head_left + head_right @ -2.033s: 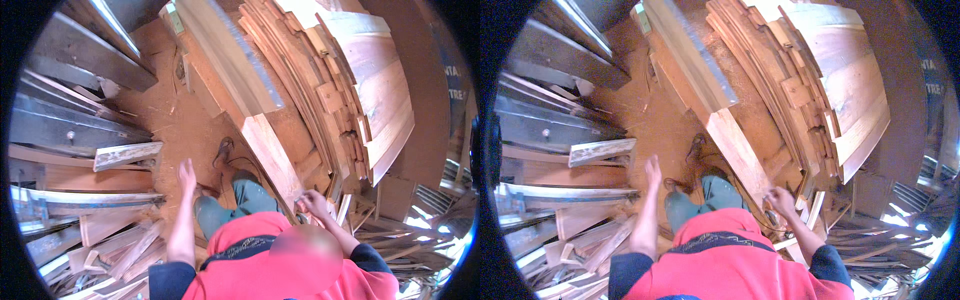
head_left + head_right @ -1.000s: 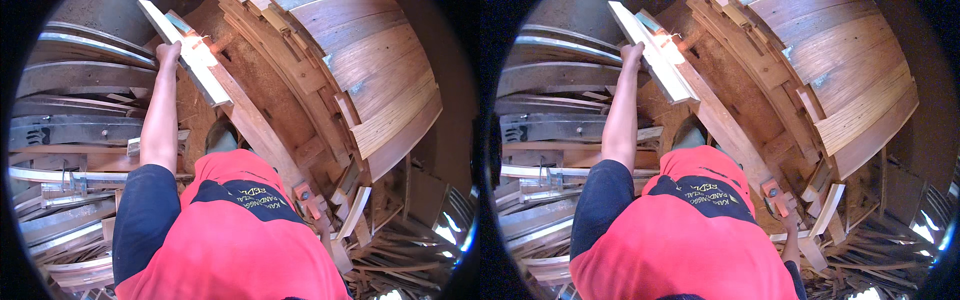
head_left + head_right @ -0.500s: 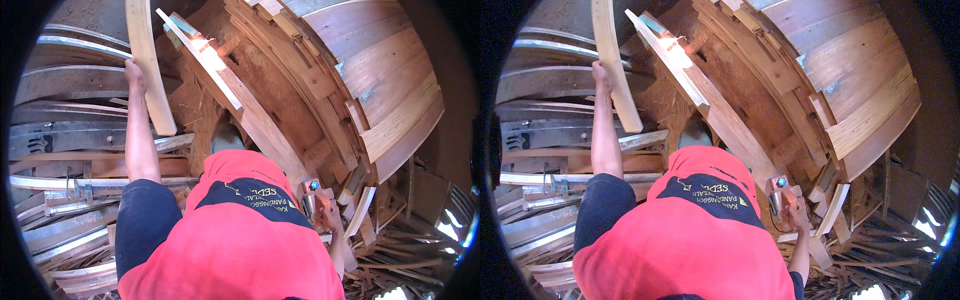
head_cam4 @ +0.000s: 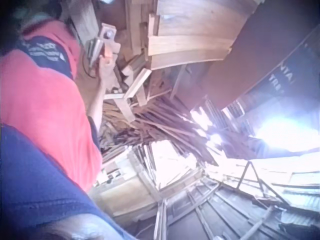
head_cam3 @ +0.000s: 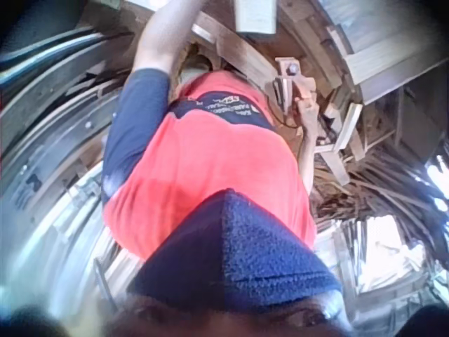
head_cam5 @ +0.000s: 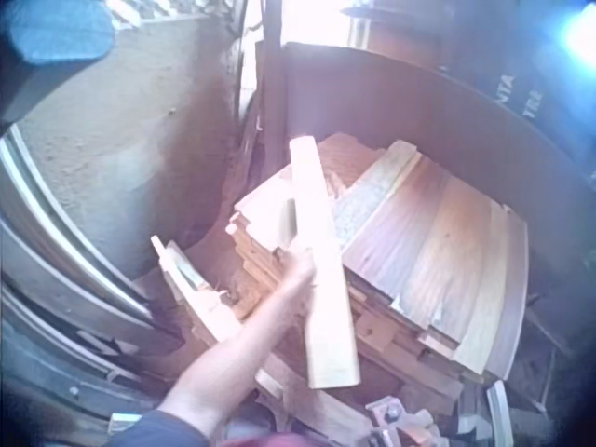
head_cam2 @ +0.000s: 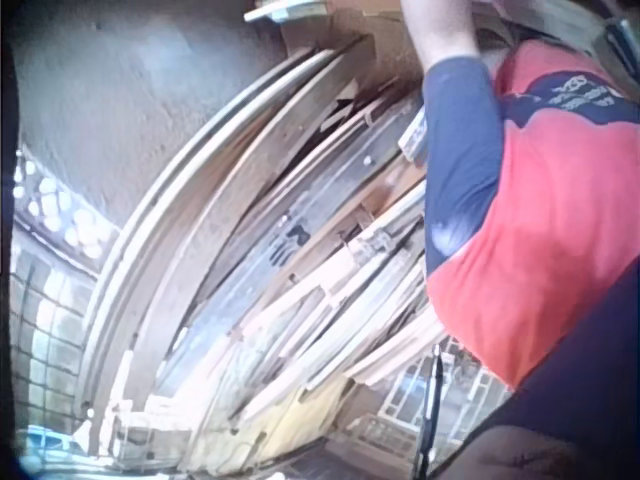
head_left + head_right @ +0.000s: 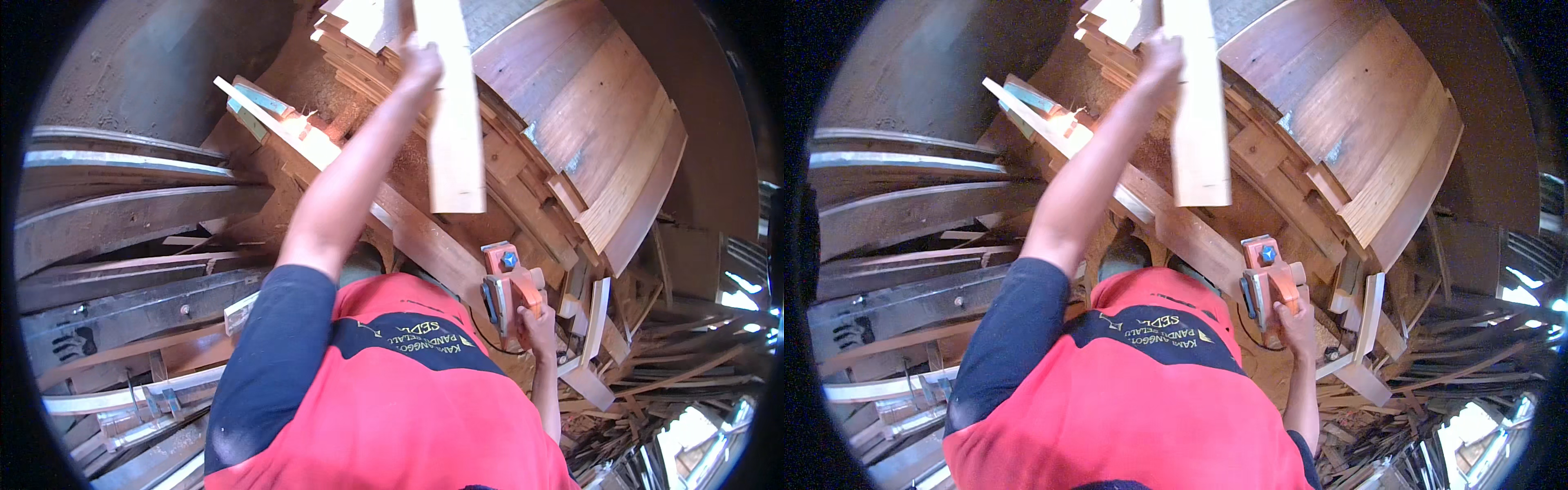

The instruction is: The person positions wooden boards against a guide, uses a circular saw to cut through the wood, and subsequently uses a hand planer to smooth the surfaces of several boards.

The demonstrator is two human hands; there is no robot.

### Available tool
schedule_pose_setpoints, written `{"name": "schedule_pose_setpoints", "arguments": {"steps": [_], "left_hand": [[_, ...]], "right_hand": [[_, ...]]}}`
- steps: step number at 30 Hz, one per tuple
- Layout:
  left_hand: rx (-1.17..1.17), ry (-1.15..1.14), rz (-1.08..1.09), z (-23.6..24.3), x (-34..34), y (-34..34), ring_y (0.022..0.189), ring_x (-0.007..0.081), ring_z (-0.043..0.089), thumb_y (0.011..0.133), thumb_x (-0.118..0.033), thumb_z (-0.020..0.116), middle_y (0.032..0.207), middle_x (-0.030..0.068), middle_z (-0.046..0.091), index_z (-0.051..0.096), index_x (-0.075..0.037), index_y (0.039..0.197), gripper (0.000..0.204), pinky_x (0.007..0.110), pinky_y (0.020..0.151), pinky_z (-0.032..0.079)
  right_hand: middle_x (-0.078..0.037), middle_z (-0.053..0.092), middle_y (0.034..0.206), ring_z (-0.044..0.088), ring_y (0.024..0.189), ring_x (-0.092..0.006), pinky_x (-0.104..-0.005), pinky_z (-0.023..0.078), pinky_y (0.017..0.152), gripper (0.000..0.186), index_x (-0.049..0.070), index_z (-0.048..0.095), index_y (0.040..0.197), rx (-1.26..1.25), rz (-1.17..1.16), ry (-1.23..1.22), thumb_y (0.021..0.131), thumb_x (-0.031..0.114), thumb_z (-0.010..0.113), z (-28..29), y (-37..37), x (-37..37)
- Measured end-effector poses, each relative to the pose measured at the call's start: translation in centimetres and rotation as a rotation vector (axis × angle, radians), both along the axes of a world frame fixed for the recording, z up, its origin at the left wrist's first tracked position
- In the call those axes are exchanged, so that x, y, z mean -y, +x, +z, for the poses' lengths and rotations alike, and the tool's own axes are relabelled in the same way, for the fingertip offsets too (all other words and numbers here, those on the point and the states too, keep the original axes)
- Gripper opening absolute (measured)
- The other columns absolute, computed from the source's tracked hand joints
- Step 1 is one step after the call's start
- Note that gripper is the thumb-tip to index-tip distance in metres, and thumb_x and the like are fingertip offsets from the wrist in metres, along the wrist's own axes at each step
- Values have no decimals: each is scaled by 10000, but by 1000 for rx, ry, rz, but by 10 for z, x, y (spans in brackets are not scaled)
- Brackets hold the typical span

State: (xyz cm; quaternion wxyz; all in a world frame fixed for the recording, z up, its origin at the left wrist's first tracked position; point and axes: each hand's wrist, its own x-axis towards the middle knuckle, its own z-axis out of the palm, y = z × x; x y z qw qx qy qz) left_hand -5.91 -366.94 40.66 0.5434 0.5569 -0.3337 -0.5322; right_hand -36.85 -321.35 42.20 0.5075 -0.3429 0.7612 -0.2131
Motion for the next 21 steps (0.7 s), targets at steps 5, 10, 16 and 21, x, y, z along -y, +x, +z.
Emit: {"name": "schedule_pose_setpoints", "arguments": {"steps": [5, 10, 16, 21], "left_hand": [[166, 37, -31, 17, 0, -112, 1296, 408, 533, 987, -110, 477, 1373, 292, 553, 409, 45, 1459, 501, 434, 1104, 416], [256, 40, -131, -3, 0, -145, 1205, 401, 591, 960, -140, 517, 1278, 302, 603, 413, 55, 1443, 532, 454, 1044, 456], [428, -151, -388, -59, 16, 25, 1053, 268, 658, 951, -475, 598, 1095, 166, 708, 699, 25, 1137, 543, 400, 912, 525], [1035, -132, -12, -72, -33, 265, 981, 257, 724, 903, -483, 650, 1035, 156, 752, 749, -62, 1118, 482, 355, 882, 538]], "right_hand": [[1, 559, 592, 517, 487, -92, -272, 403, 457, 206, 43, 597, 744, -140, -32, -79, 895, 158, 674, 5, 18, -17], [-1, 568, 609, 536, 520, -93, -279, 418, 483, 229, 36, 615, 779, -171, 75, -65, 886, 215, 711, 10, 22, -9], [-26, 654, 852, 592, 743, -112, -302, 483, 664, 497, 0, 673, 1134, 18, 313, -89, 915, 445, 709, 22, 27, 17], [-13, 594, 770, 545, 632, -100, -276, 432, 552, 676, -6, 666, 1153, 205, 445, -109, 976, 628, 513, 6, 50, 69]]}}
